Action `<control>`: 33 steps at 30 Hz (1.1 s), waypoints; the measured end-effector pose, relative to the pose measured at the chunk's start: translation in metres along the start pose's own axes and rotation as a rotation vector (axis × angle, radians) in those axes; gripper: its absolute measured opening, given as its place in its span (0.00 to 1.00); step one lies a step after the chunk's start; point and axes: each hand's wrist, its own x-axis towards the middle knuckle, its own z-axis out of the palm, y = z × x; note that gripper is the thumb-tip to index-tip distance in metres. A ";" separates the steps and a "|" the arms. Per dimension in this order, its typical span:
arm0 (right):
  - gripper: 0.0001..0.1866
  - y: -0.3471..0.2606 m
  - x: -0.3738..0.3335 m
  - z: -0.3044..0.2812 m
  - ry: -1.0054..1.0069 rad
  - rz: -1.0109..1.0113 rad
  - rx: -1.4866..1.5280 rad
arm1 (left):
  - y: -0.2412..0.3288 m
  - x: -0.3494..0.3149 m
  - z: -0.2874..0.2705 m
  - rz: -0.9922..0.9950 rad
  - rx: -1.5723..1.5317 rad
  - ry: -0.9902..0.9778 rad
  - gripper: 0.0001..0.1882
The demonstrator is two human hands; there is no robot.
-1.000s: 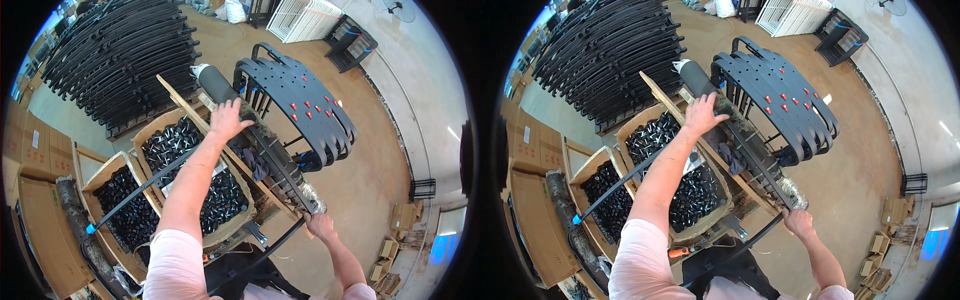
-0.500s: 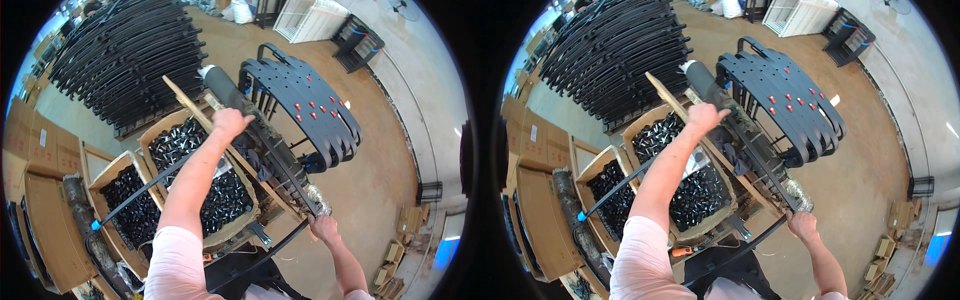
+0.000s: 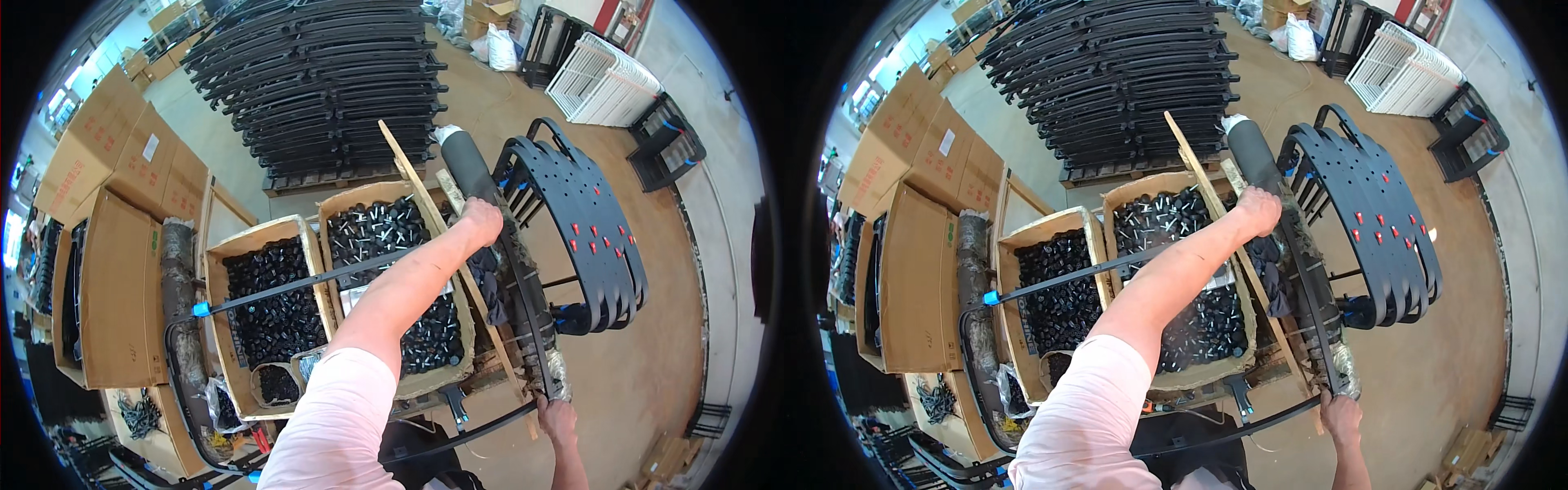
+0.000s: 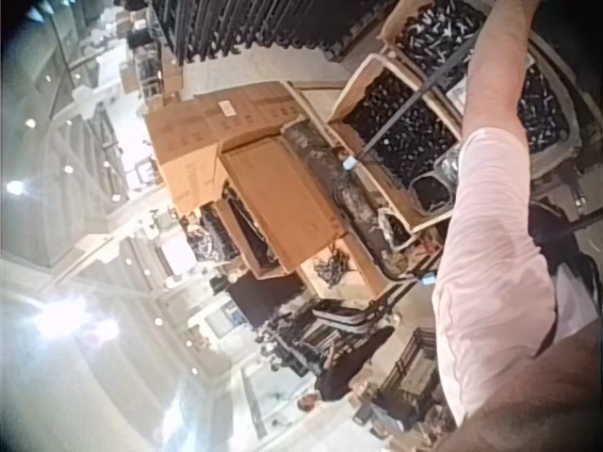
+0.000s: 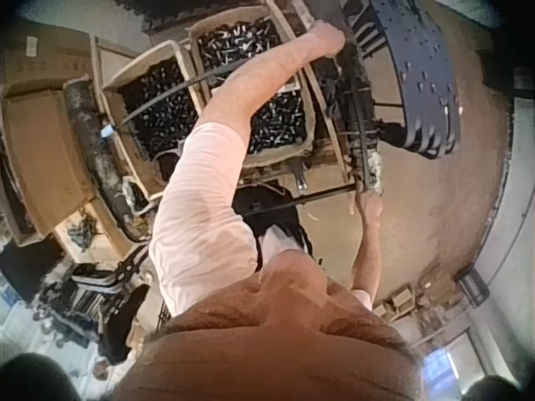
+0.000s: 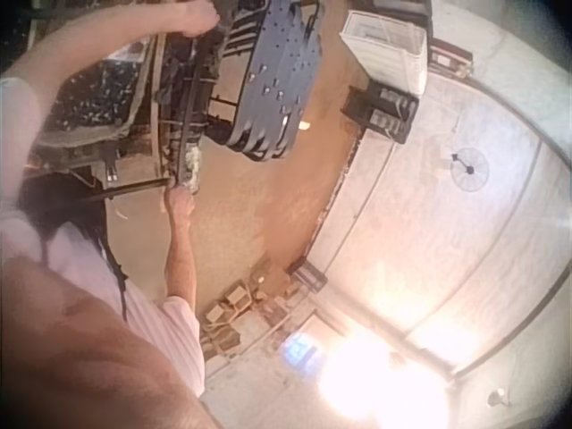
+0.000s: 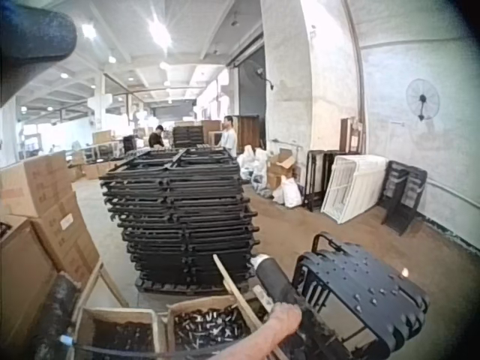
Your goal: The person assembles a black electronic device on a workbench in a warehouse. They attach a metal frame, insert and tighten screws using a power screwdriver, and connect a power cord. The person handles multiple components including the device body, frame, screws, and cord throughout the process.
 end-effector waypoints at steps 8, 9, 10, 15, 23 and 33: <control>0.38 0.019 0.016 0.025 0.030 0.013 -0.089 | 0.011 0.007 -0.004 -0.037 -0.072 -0.050 0.19; 0.38 0.024 0.020 0.030 0.044 0.008 -0.097 | 0.012 0.009 0.002 0.002 -0.031 -0.036 0.16; 0.38 0.030 0.023 0.037 0.055 0.006 -0.105 | 0.014 0.010 0.008 0.028 0.008 0.009 0.15; 0.38 0.027 0.027 0.032 -0.008 0.010 -0.066 | 0.004 0.000 0.034 0.075 0.041 0.280 0.11; 0.37 0.012 0.012 0.020 0.039 0.035 -0.007 | -0.188 -0.123 0.060 -0.239 -0.353 0.124 0.15; 0.32 0.006 0.009 0.018 0.104 0.017 -0.084 | -0.229 -0.189 0.122 -0.056 -0.046 -0.530 0.28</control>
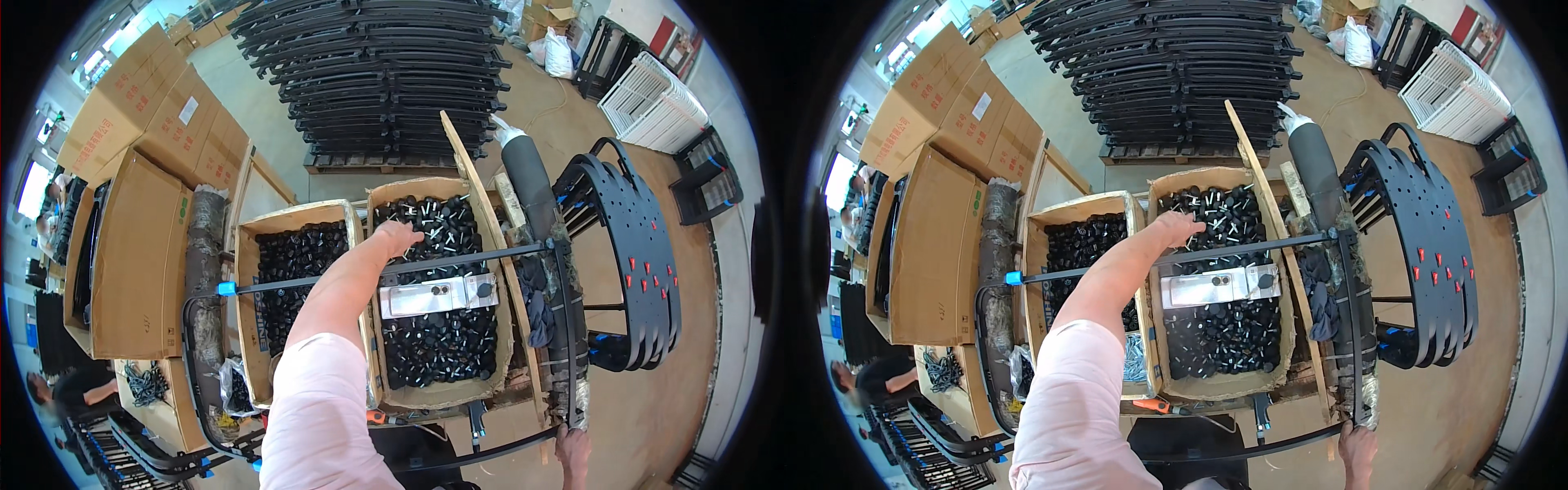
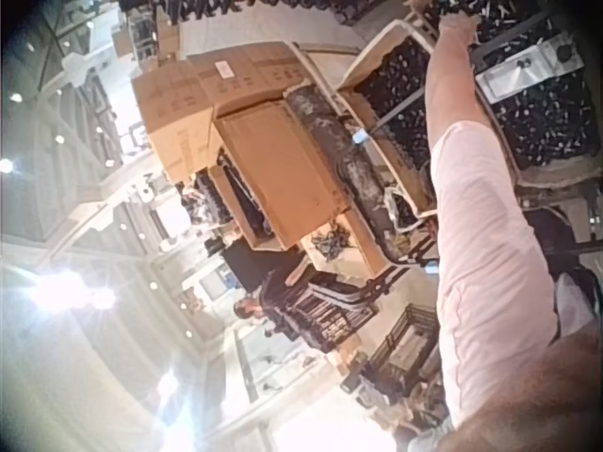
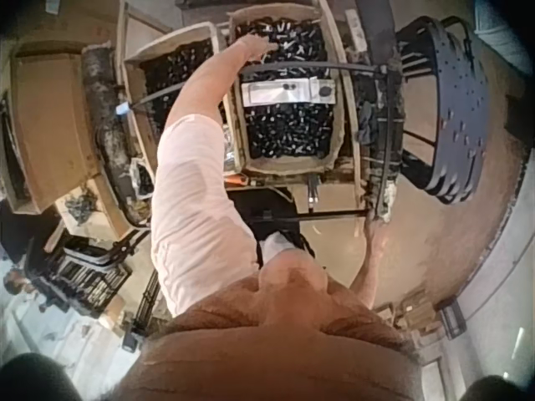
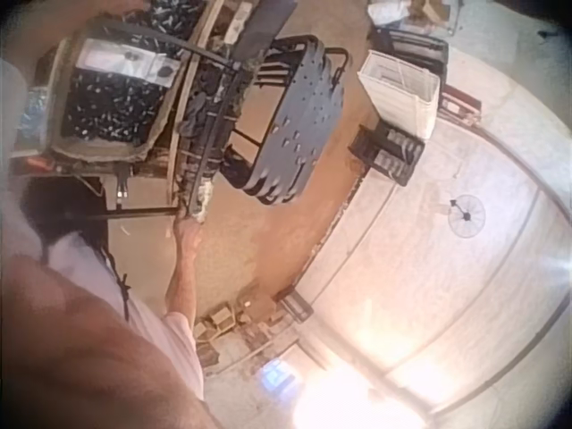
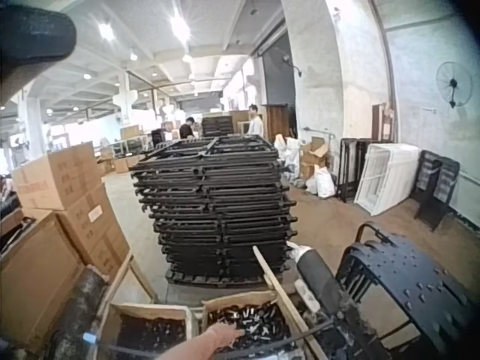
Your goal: The person assembles a black electronic device on a workbench in a warehouse. They attach a metal frame, insert and tighten screws using a power screwdriver, and connect a power cord. The person handles multiple components including the device body, frame, screws, and cord throughout the process.
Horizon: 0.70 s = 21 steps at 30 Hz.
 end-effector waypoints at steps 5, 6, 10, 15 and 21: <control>0.32 0.002 -0.002 0.007 0.041 0.017 0.001 | 0.007 0.013 -0.004 0.037 0.066 -0.039 0.20; 0.32 0.001 -0.003 0.005 0.038 0.018 0.005 | 0.008 0.013 -0.004 0.028 0.058 -0.053 0.19; 0.32 -0.002 -0.008 0.000 0.030 0.034 0.051 | -0.009 0.006 0.001 0.008 -0.178 0.183 0.22; 0.28 -0.021 -0.005 -0.071 -0.045 -0.089 0.067 | -0.008 -0.069 -0.035 -0.158 -0.687 0.664 0.18; 0.21 -0.159 0.000 -0.119 -0.106 -0.555 0.924 | 0.127 -0.232 -0.085 0.048 -0.564 0.700 0.20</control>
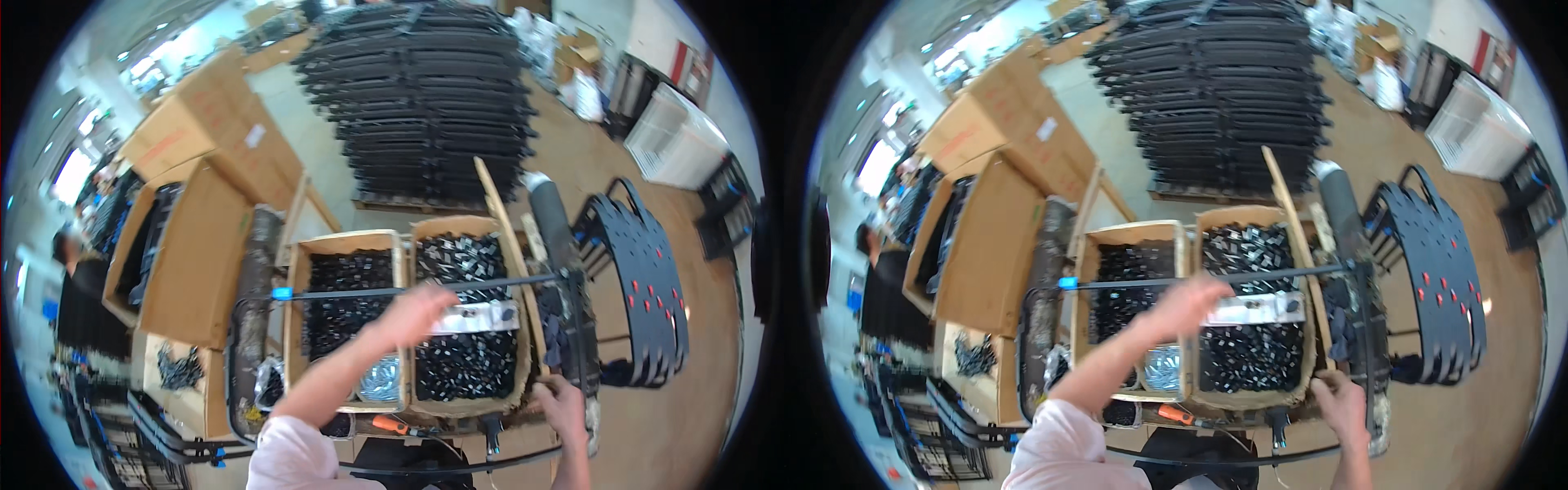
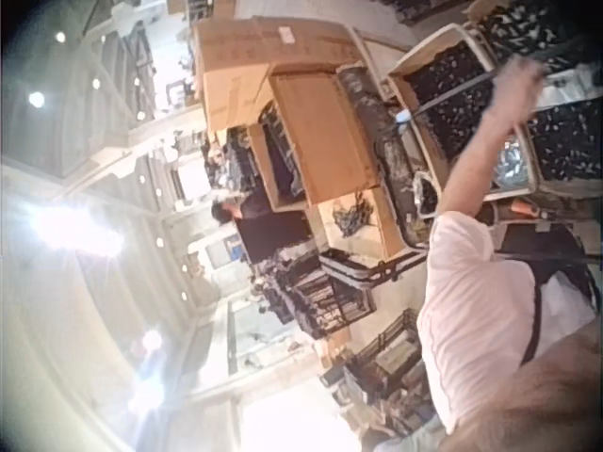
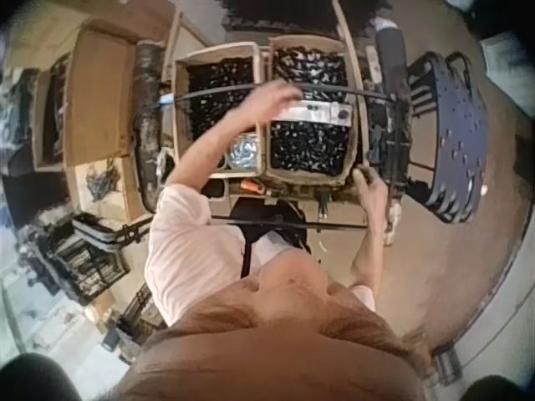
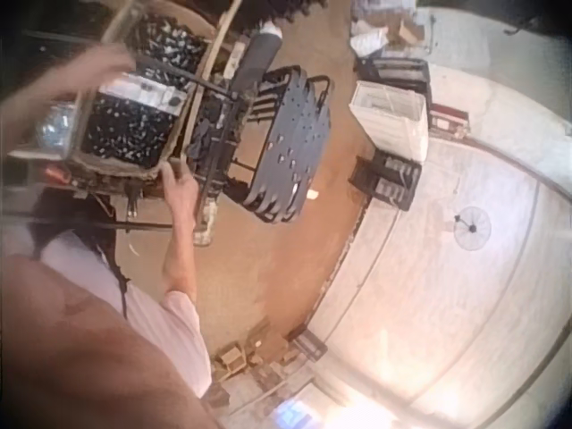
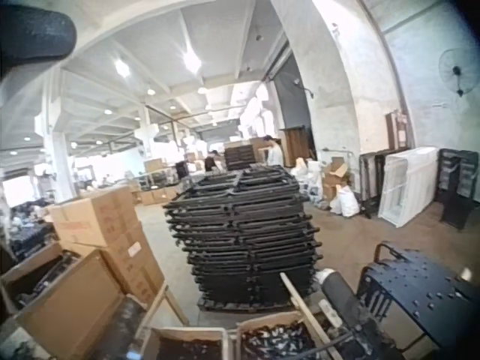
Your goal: The person assembles a black electronic device on a workbench in a warehouse. They attach a metal frame, insert and tighten screws using a power screwdriver, and connect a power cord. The person handles multiple components including the device body, frame, screws, and cord throughout the process.
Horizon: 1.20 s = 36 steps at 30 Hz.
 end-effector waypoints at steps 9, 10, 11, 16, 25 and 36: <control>0.22 -0.081 -0.001 0.174 -0.786 -0.219 0.162 | 0.091 -0.205 0.057 -0.376 -0.276 0.147 0.18; 0.21 -0.085 -0.013 0.183 -0.784 -0.230 0.185 | 0.093 -0.219 0.057 -0.423 -0.352 0.187 0.18; 0.20 -0.090 -0.020 0.185 -0.782 -0.198 0.173 | 0.092 -0.231 0.056 -0.465 -0.428 0.220 0.17; 0.17 -0.085 -0.046 0.183 -0.628 -0.036 0.384 | 0.039 -0.294 0.077 -0.769 -1.060 0.232 0.18; 0.23 -0.085 -0.051 0.199 -0.241 -0.140 0.251 | 0.059 -0.392 0.033 -0.616 -1.185 -0.031 0.22; 0.19 -0.184 0.104 0.236 0.094 -0.705 -0.329 | 0.086 -0.474 0.044 -0.576 -0.943 0.205 0.20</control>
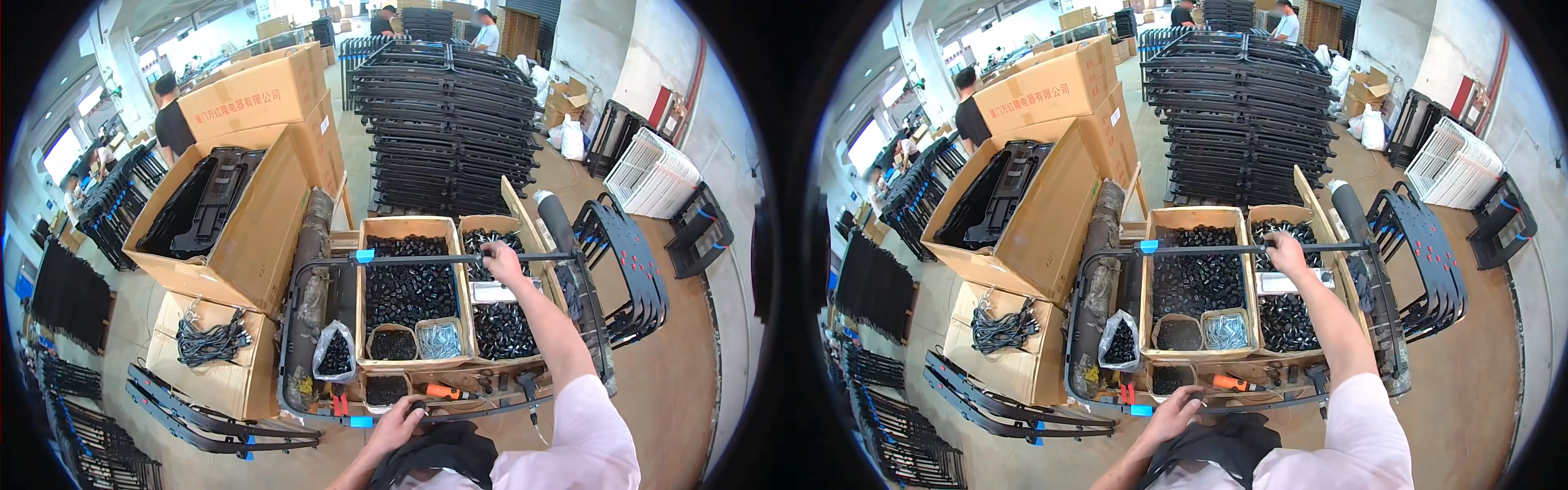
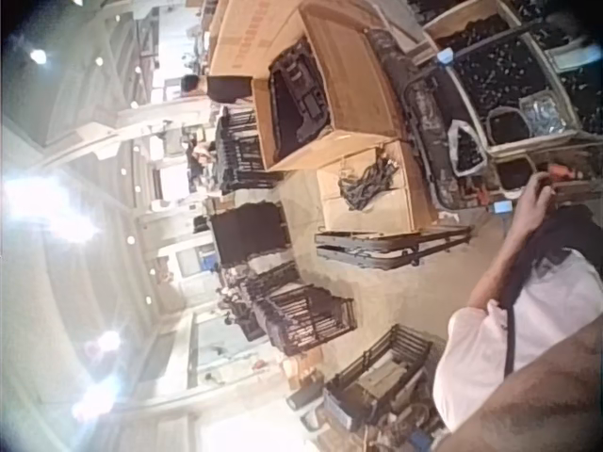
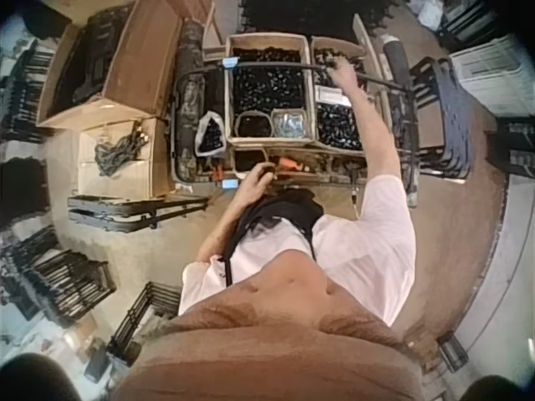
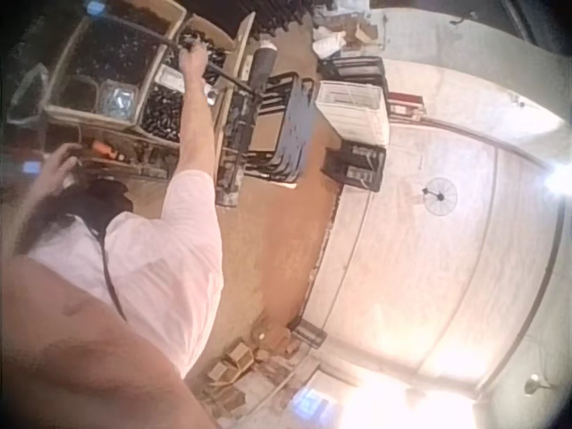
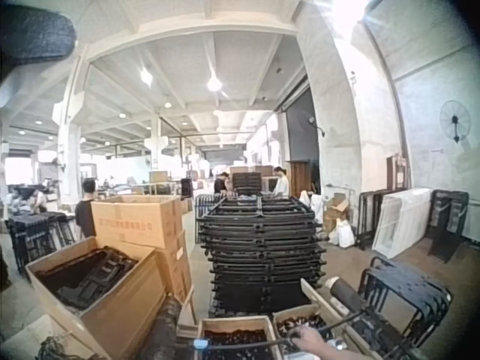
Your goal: The person assembles a black electronic device on a workbench in a warehouse. They attach a metal frame, insert and tighten screws using a power screwdriver, and connect a power cord. The person handles multiple components including the device body, frame, screws, and cord throughout the process.
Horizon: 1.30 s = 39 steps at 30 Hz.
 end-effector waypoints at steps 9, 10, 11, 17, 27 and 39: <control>0.21 0.031 0.066 0.023 -0.272 -0.242 -0.080 | 0.010 -0.027 0.046 -0.047 0.022 0.304 0.20; 0.21 0.031 0.070 0.025 -0.306 -0.276 -0.102 | 0.004 -0.026 0.053 -0.052 0.017 0.331 0.20; 0.20 0.029 0.073 0.025 -0.342 -0.310 -0.125 | 0.001 -0.027 0.062 -0.057 0.009 0.359 0.20; 0.21 0.031 0.085 0.024 -0.406 -0.367 -0.201 | 0.018 -0.017 0.102 -0.141 -0.023 0.347 0.21; 0.17 0.030 0.088 0.020 -0.417 -0.416 -0.193 | 0.010 -0.013 0.126 -0.115 -0.024 0.416 0.21; 0.23 0.025 0.087 0.035 -0.320 -0.289 -0.350 | 0.027 -0.004 0.148 -0.113 0.091 0.391 0.21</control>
